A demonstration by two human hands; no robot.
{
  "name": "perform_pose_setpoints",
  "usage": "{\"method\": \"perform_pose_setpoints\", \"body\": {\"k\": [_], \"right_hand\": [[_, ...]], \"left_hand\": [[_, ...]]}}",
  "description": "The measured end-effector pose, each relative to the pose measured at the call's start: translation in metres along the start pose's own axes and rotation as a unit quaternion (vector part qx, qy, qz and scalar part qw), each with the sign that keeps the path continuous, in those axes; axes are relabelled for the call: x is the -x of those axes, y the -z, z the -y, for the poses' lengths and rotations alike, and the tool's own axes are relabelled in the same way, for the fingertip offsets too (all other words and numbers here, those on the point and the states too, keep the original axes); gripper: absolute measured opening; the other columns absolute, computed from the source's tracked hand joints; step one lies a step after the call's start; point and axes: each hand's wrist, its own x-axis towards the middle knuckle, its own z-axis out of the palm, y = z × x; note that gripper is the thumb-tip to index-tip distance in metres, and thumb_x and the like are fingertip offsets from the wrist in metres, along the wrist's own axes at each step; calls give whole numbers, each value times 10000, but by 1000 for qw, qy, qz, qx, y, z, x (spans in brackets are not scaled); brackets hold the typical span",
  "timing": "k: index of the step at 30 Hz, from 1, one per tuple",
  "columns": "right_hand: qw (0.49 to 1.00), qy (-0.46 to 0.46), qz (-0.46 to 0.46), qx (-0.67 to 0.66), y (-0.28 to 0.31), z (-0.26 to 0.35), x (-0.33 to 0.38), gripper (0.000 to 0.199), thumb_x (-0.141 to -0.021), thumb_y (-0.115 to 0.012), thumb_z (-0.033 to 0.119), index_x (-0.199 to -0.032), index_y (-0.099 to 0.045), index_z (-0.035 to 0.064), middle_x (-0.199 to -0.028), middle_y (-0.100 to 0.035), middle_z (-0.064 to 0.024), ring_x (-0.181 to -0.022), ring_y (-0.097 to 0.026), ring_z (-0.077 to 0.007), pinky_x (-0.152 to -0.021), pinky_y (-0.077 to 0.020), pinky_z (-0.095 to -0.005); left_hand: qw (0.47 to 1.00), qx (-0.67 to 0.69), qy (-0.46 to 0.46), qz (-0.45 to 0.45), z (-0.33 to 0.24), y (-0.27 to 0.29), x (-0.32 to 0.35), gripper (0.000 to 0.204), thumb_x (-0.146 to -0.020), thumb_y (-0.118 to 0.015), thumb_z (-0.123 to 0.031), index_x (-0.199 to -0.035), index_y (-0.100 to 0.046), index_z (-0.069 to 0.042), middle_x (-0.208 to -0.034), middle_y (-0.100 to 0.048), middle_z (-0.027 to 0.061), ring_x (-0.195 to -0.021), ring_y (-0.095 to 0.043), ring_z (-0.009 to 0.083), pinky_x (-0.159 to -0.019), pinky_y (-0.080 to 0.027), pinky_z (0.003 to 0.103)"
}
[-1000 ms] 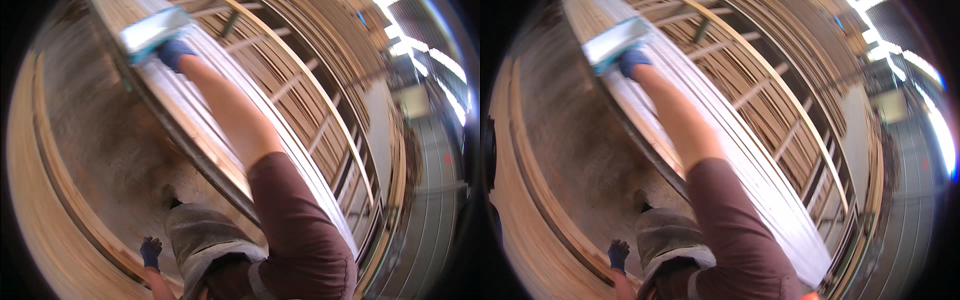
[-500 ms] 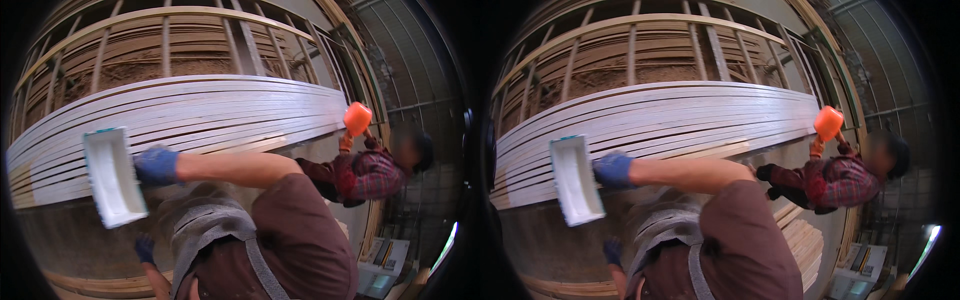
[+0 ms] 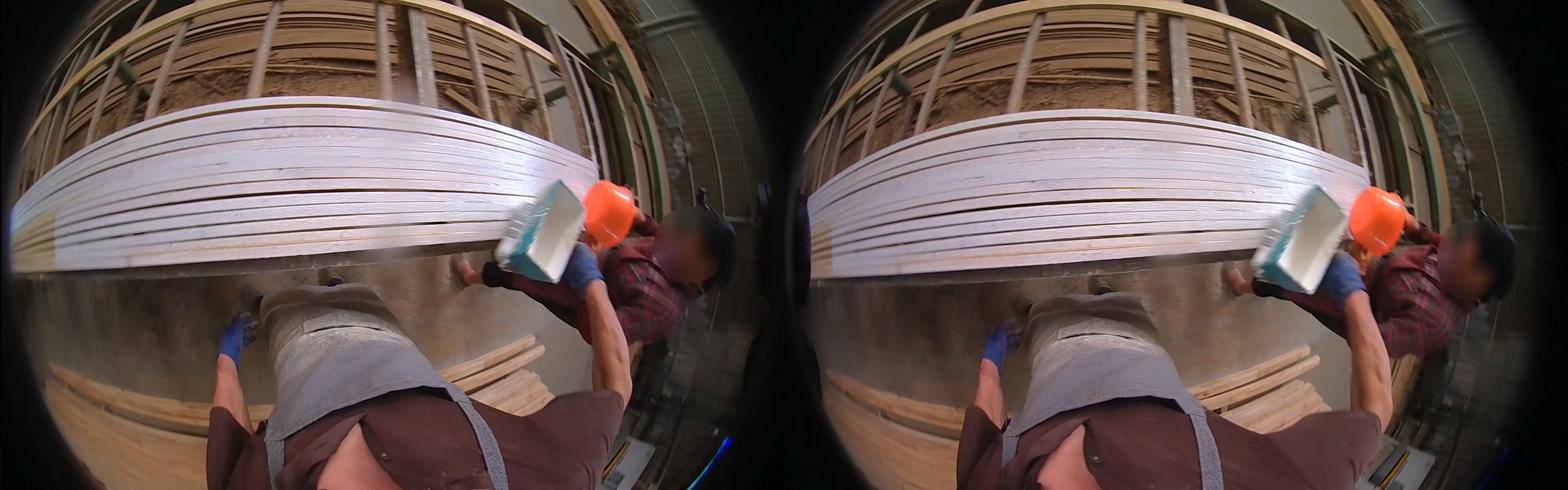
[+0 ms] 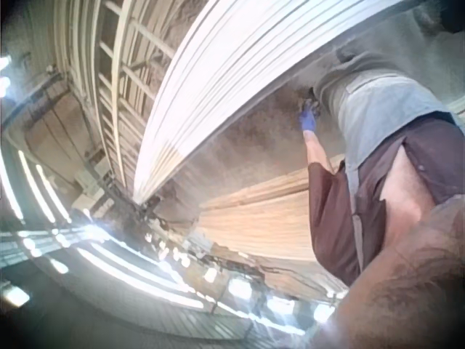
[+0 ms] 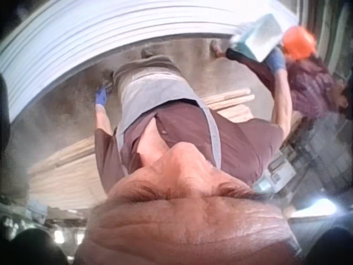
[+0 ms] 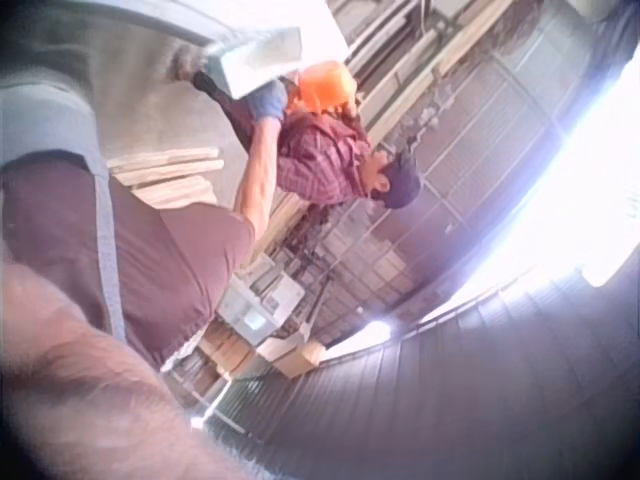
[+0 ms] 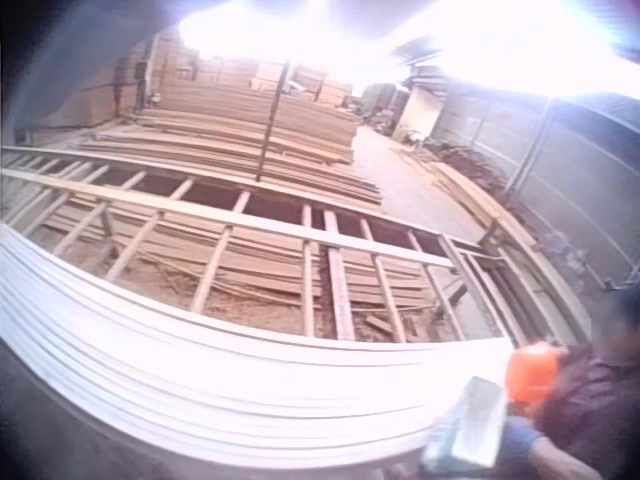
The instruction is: The person arranges thin wooden planks on a curved metal jig, using a brush to apply a white substance to the wood. They measure the assembly with a tape measure and later mix a white paste in a bucket using a stick before returning to the jig.
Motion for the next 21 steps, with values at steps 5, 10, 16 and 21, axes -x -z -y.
{"method": "perform_pose_setpoints", "body": {"k": [5, 10, 16, 21], "right_hand": [[776, -18, -164, -608, -47, 5, -17, 264, -854, -661, 215, -1035, -702, 28, -964, -735, -147, -892, -710, -280, -765, -542, -435], [923, 84, -96, -364, 19, 158, -48, 329, -822, -699, 297, -1062, -693, 71, -1003, -714, -170, -950, -683, -331, -774, -545, -422], [890, 315, -142, -296, 125, 380, -59, 203, -793, -679, 177, -968, -691, 76, -869, -700, -175, -824, -665, -402, -690, -531, -470], [839, 435, -215, -246, 208, 610, -91, 123, -816, -609, 129, -879, -697, 73, -789, -681, -198, -737, -652, -411, -648, -518, -483]], "left_hand": [[997, 6, 40, -61, -1, 9, 28, 485, -936, -542, -516, -1266, -577, -162, -1092, -714, 124, -860, -699, 256, -766, -543, 414], [993, 43, 37, -108, 21, 42, 50, 456, -960, -516, -470, -1229, -584, -108, -1054, -720, 143, -850, -704, 266, -745, -548, 391], [987, 123, 7, -106, 43, 56, 70, 409, -988, -501, -396, -1233, -579, -78, -987, -731, 142, -786, -710, 260, -708, -551, 384], [973, 187, 3, -134, 80, 129, 88, 364, -982, -514, -378, -1167, -596, -76, -952, -730, 141, -741, -707, 245, -635, -544, 361]]}}
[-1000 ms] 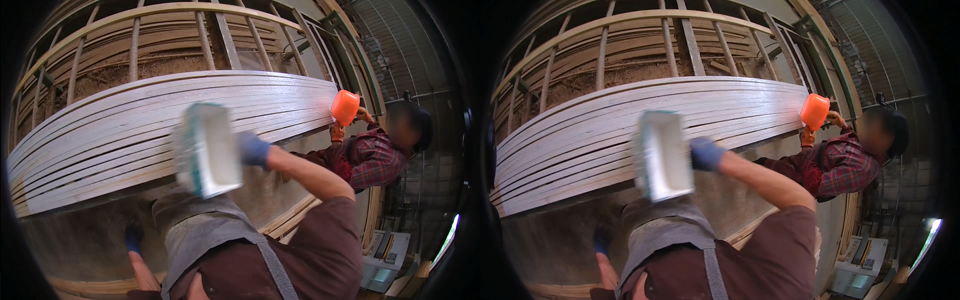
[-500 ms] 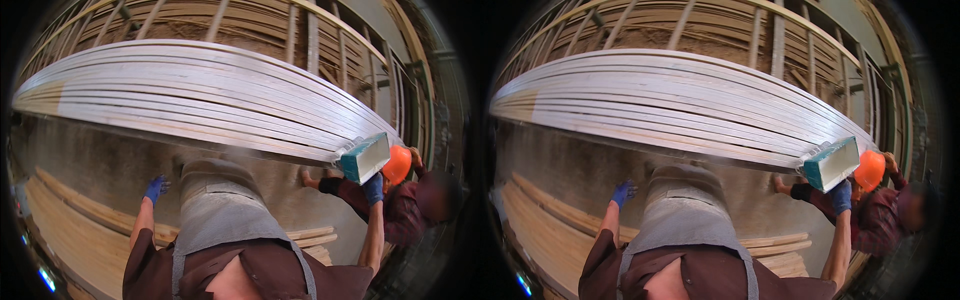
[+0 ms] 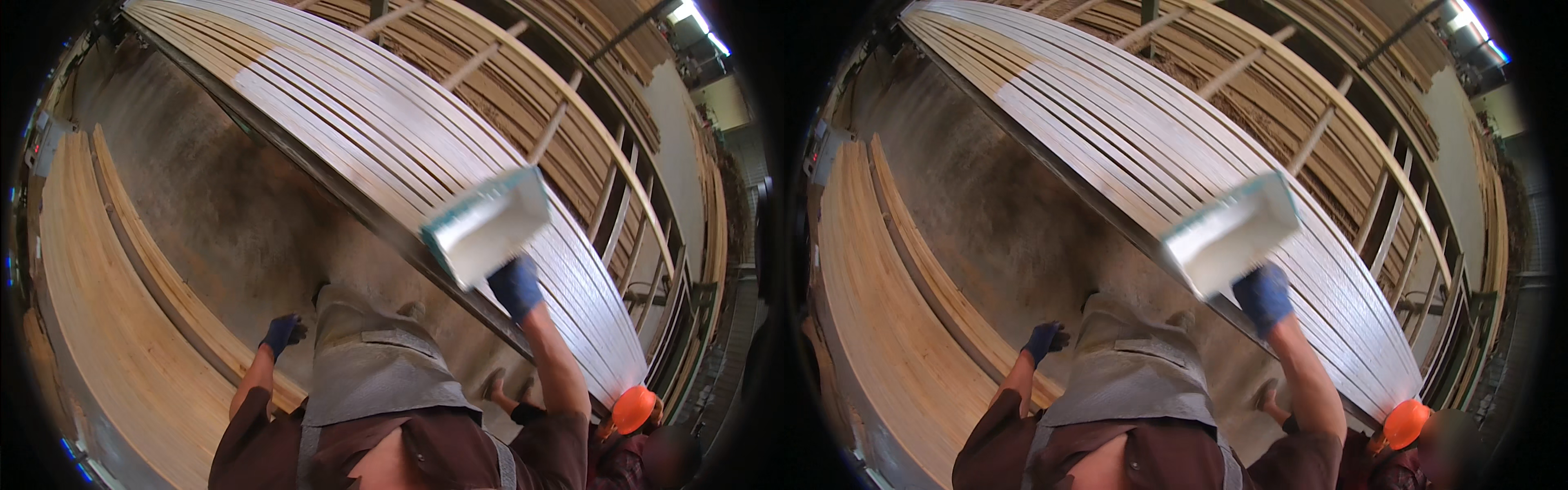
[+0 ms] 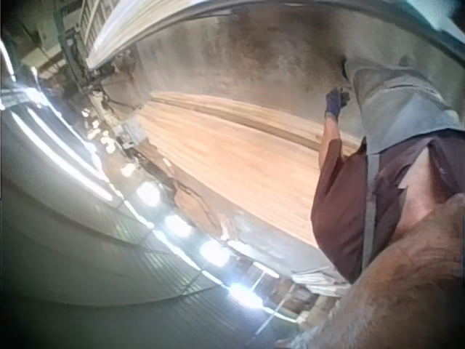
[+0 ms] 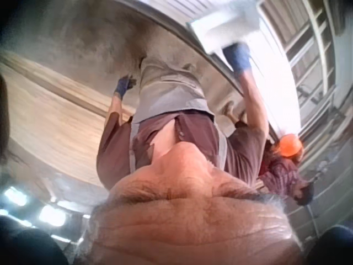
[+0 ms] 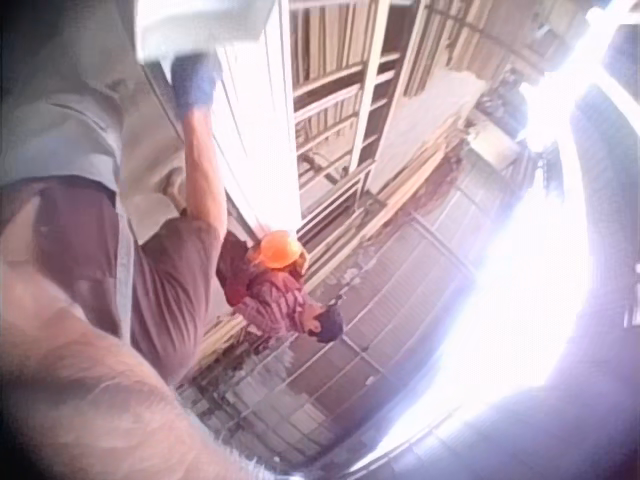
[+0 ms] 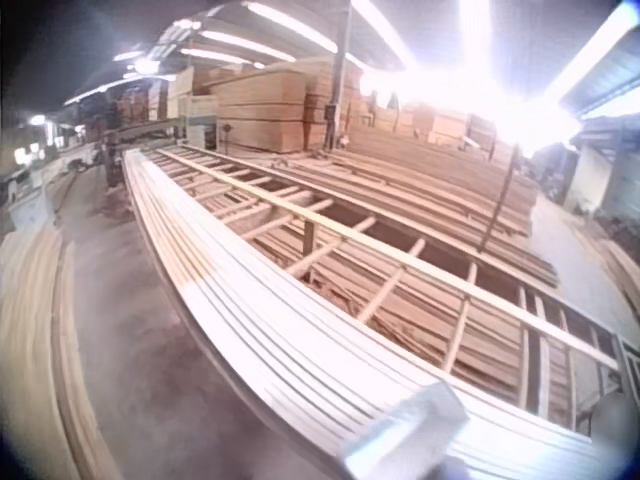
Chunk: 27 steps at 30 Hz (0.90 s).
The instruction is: The person arranges thin wooden planks on a curved metal jig, using a brush to apply a white substance to the wood. They measure the assembly with a tape measure and later mix a white paste in a bucket using a stick before returning to the jig.
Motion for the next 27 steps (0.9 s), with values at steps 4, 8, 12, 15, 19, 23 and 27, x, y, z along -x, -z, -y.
{"method": "perform_pose_setpoints", "body": {"k": [4, 8, 12, 15, 19, 23, 27], "right_hand": [[997, 68, 39, 12, -37, 114, -168, 132, -836, -584, 106, -883, -679, 27, -795, -681, -208, -721, -664, -394, -643, -529, -469], [998, 64, 6, -30, -90, 222, -310, 193, -856, -565, 110, -1007, -639, 15, -906, -688, -240, -873, -680, -406, -749, -538, -498], [997, 45, -11, -63, -96, 285, -355, 226, -887, -537, 185, -995, -646, 20, -923, -697, -237, -849, -684, -411, -732, -539, -515], [997, 13, 32, -66, -77, 251, -307, 224, -885, -534, 203, -966, -647, 27, -844, -682, -238, -794, -672, -421, -678, -523, -516], [992, -94, 80, 30, -20, 176, -173, 173, -848, -602, 168, -755, -680, 45, -663, -644, -189, -565, -625, -355, -552, -505, -441], [960, -249, -123, -35, 12, -11, 8, 147, -841, -571, 107, -798, -669, 6, -721, -655, -227, -678, -634, -378, -631, -500, -454], [833, -431, -320, -136, 85, -128, 142, 167, -907, -646, 226, -946, -634, 64, -768, -573, -53, -656, -501, -197, -605, -403, -358]], "left_hand": [[990, 126, 26, -53, 11, 95, -11, 272, -945, -573, -351, -1074, -589, -112, -802, -696, 133, -592, -657, 255, -484, -480, 350], [985, 156, 32, -69, -13, 146, -40, 276, -938, -556, -365, -1063, -578, -120, -818, -689, 136, -600, -648, 265, -472, -472, 361], [993, 101, -40, -36, -84, 177, -63, 334, -934, -547, -377, -1113, -589, -98, -863, -692, 131, -676, -672, 273, -508, -482, 377], [992, 62, -108, -19, -152, 160, -51, 327, -959, -542, -384, -1109, -618, -103, -799, -688, 95, -629, -656, 224, -552, -491, 325], [990, 105, -90, 9, -176, 175, -58, 301, -958, -546, -375, -1105, -607, -121, -844, -695, 98, -646, -665, 250, -596, -506, 322], [999, 29, 22, -3, -156, 167, -68, 313, -955, -550, -370, -1118, -581, -104, -852, -699, 121, -635, -671, 275, -549, -508, 338], [999, -8, 51, 14, -150, 144, -74, 307, -960, -540, -356, -1114, -574, -93, -874, -710, 147, -641, -685, 279, -502, -507, 363]]}}
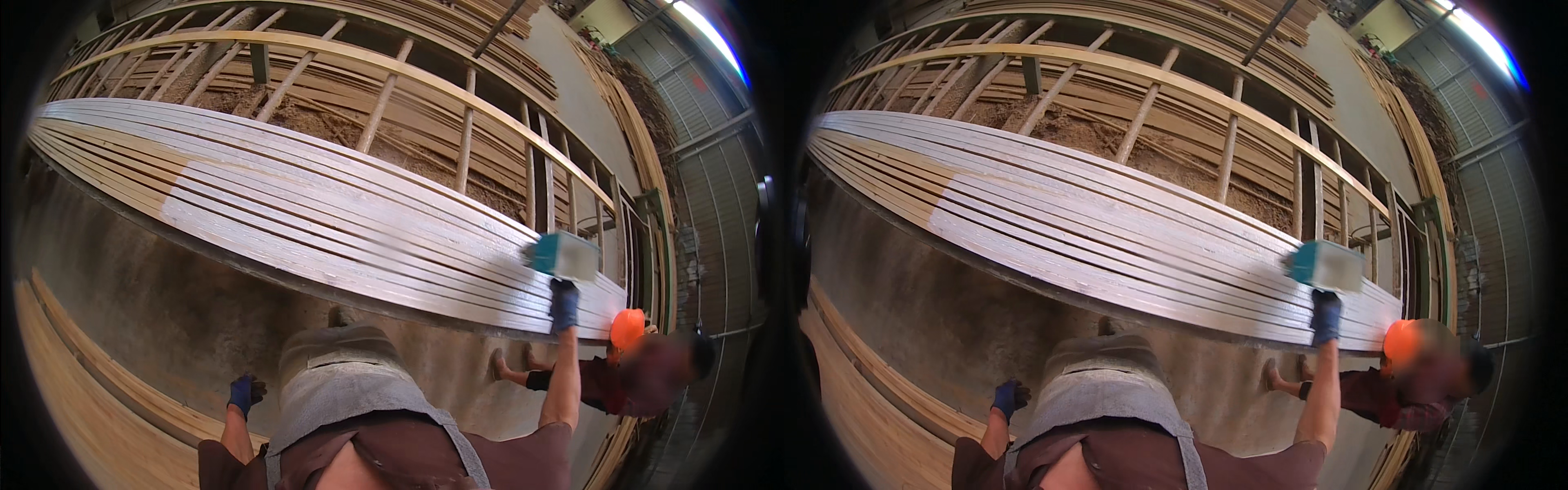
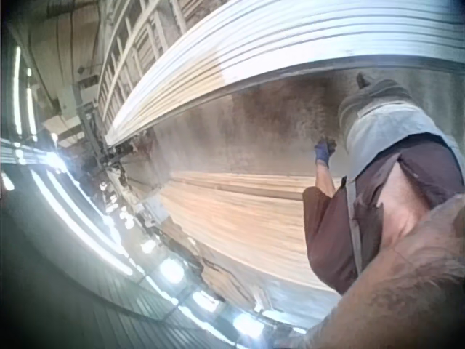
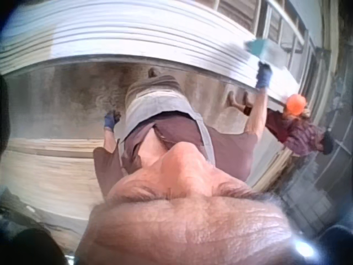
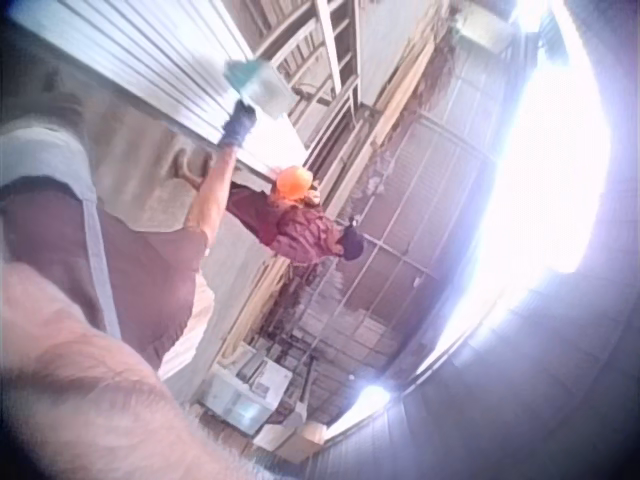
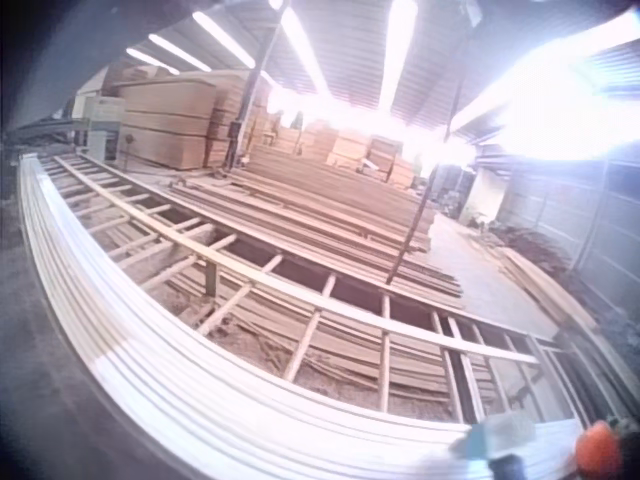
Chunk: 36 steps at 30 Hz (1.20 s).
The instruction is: The person arranges thin wooden planks on a curved metal jig, using a brush to apply a white substance to the wood. They measure the assembly with a tape measure and later mix a white paste in a bucket using a stick before returning to the jig.
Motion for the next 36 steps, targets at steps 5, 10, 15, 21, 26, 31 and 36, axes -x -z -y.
{"method": "perform_pose_setpoints", "body": {"k": [5, 10, 15, 21, 26, 31, 36], "right_hand": [[990, -133, -40, 13, 38, -24, -53, 209, -893, -629, 244, -775, -551, 90, -488, -402, -4, -338, -377, -146, -324, -310, -355], [984, 94, 62, 136, -41, -45, -74, 217, -919, -588, 165, -1066, -639, 14, -852, -675, -142, -734, -621, -244, -674, -500, -398], [942, 265, 197, 64, -212, 166, -50, 210, -906, -554, 79, -1071, -656, 0, -990, -709, -204, -922, -653, -265, -796, -498, -392], [880, 376, 232, 172, -441, 425, 4, 248, -890, -543, 252, -952, -706, 75, -855, -684, -247, -853, -663, -433, -754, -525, -517], [861, 451, 219, 84, -604, 561, 46, 279, -898, -550, 345, -970, -700, 120, -919, -682, -235, -892, -640, -447, -767, -514, -517], [859, 433, 245, 120, -571, 547, 46, 359, -920, -566, 385, -1149, -650, 121, -1092, -671, -205, -1015, -622, -416, -823, -508, -490], [933, 285, 216, 47, -442, 425, 56, 197, -902, -616, 195, -1052, -619, 69, -873, -576, -61, -747, -468, -192, -614, -397, -340]], "left_hand": [[1000, -7, 9, -27, -7, -19, 28, 317, -982, -512, -343, -1147, -579, -81, -918, -724, 153, -663, -696, 276, -521, -520, 375], [998, -38, -26, -50, -49, -31, 41, 391, -983, -512, -396, -1187, -592, -72, -973, -728, 153, -777, -718, 277, -650, -557, 385], [997, 11, -24, -68, -56, -14, 45, 376, -988, -506, -387, -1174, -600, -74, -973, -731, 157, -807, -718, 283, -658, -554, 379], [995, 76, -4, -62, -51, 40, 32, 333, -981, -532, -348, -1168, -606, -82, -963, -727, 169, -717, -698, 273, -614, -521, 386], [989, 140, -42, -18, -69, 140, -7, 308, -977, -521, -345, -1169, -585, -112, -960, -721, 171, -746, -697, 294, -583, -502, 396], [989, 132, -34, -55, -117, 201, -10, 387, -982, -503, -392, -1220, -575, -95, -996, -717, 164, -787, -706, 307, -674, -524, 431], [980, 185, 3, -76, -128, 243, -10, 422, -988, -480, -423, -1230, -564, -88, -999, -721, 147, -786, -708, 288, -697, -529, 438]]}}
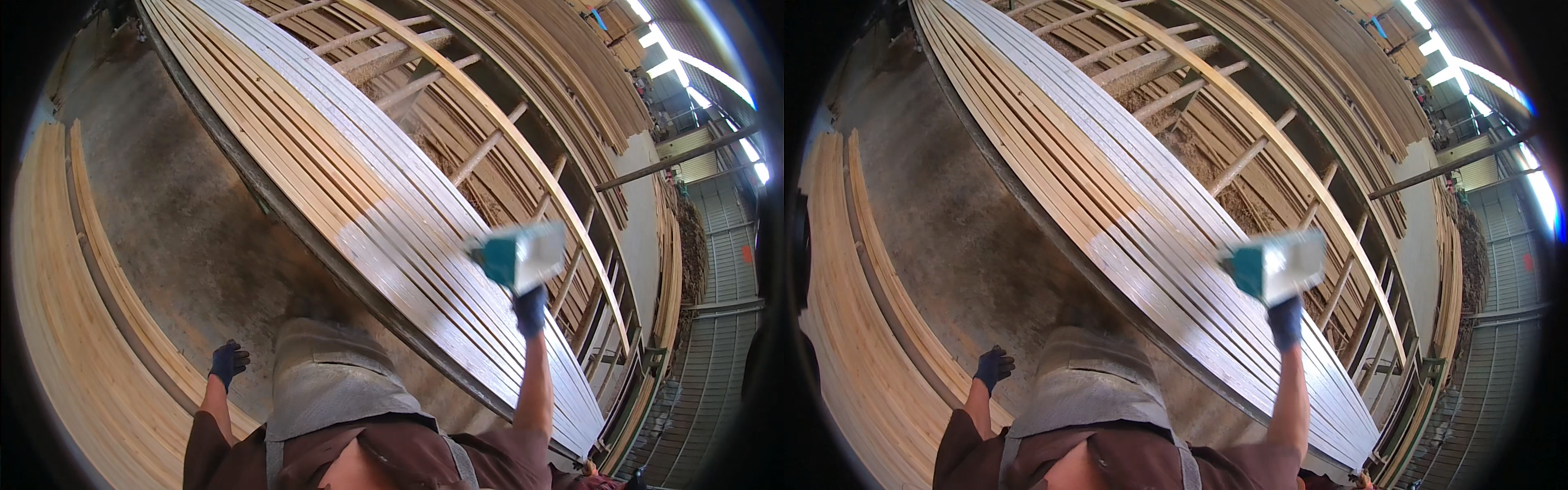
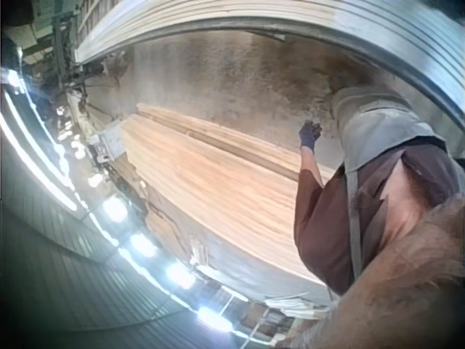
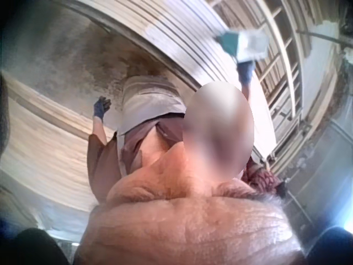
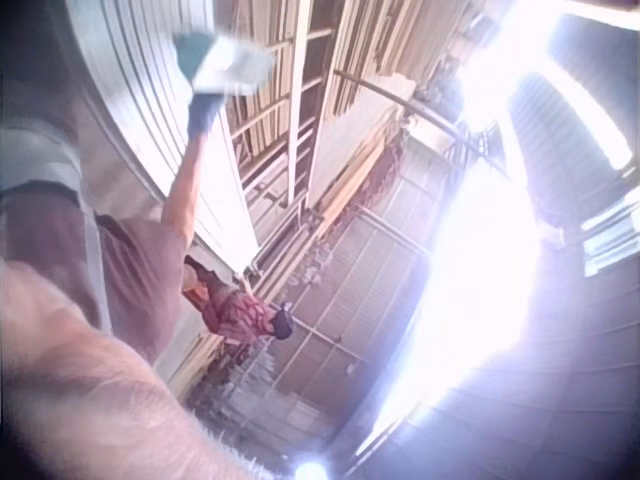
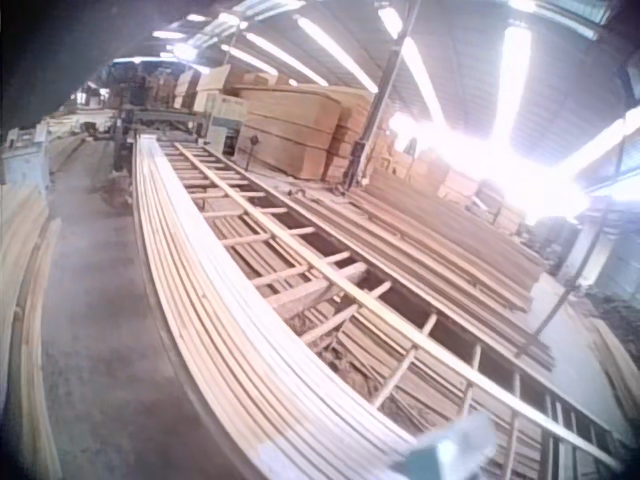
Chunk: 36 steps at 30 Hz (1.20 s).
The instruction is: The person arranges thin wooden planks on a curved metal jig, using a brush to apply a white substance to the wood. They measure the assembly with a tape measure and later mix a white paste in a bucket using a stick before returning to the jig.
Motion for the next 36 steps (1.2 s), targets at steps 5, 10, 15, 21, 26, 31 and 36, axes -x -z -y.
{"method": "perform_pose_setpoints", "body": {"k": [5, 10, 15, 21, 26, 31, 36], "right_hand": [[960, -266, -58, -62, 127, -100, 161, 98, -924, -608, 126, -969, -622, 40, -778, -533, 16, -645, -405, -71, -532, -359, -261], [934, -350, -2, -68, 117, -59, 170, 180, -963, -561, 189, -1062, -595, 42, -902, -568, -20, -752, -471, -111, -635, -403, -293], [950, -257, 77, -161, 45, 1, 96, 287, -987, -532, 230, -1202, -550, 42, -1036, -594, -56, -883, -540, -159, -769, -458, -330], [840, -220, 196, -456, -97, 145, -53, 429, -985, -540, 266, -1347, -503, 38, -1197, -624, -109, -1064, -604, -225, -942, -497, -384], [879, -76, 324, -340, -282, 387, -233, 446, -916, -617, 250, -1304, -557, 38, -1172, -662, -176, -1137, -608, -291, -1007, -463, -405], [878, 289, 332, 188, -482, 638, -396, 404, -971, -526, 219, -1338, -532, 52, -1299, -591, -223, -1247, -540, -309, -1060, -415, -382], [838, 505, 149, 141, -664, 799, -513, 230, -907, -479, 124, -972, -677, 26, -982, -691, -207, -828, -671, -362, -733, -539, -453]], "left_hand": [[990, -6, 71, 120, 17, 10, -29, 416, -990, -436, -399, -1298, -507, -129, -1121, -684, 191, -935, -674, 375, -734, -513, 489], [981, -146, 79, 105, -5, -10, -20, 431, -975, -468, -418, -1277, -546, -121, -1162, -665, 212, -951, -669, 354, -760, -499, 439], [985, -116, 59, 109, -71, 4, -35, 441, -972, -483, -365, -1326, -534, -106, -1212, -642, 233, -982, -652, 370, -808, -487, 423], [993, 38, 47, 100, -138, 65, -97, 414, -975, -416, -424, -1178, -554, -91, -1028, -705, 208, -809, -688, 351, -649, -517, 440], [998, 15, 50, 32, -203, 112, -121, 365, -981, -473, -389, -1159, -566, -85, -966, -714, 196, -746, -695, 326, -618, -526, 427], [980, 194, 51, 5, -282, 181, -147, 358, -984, -490, -380, -1209, -569, -114, -998, -717, 155, -797, -701, 300, -673, -530, 438], [967, 254, 24, -19, -345, 221, -148, 399, -981, -490, -419, -1250, -559, -131, -1047, -712, 132, -795, -690, 277, -700, -509, 425]]}}
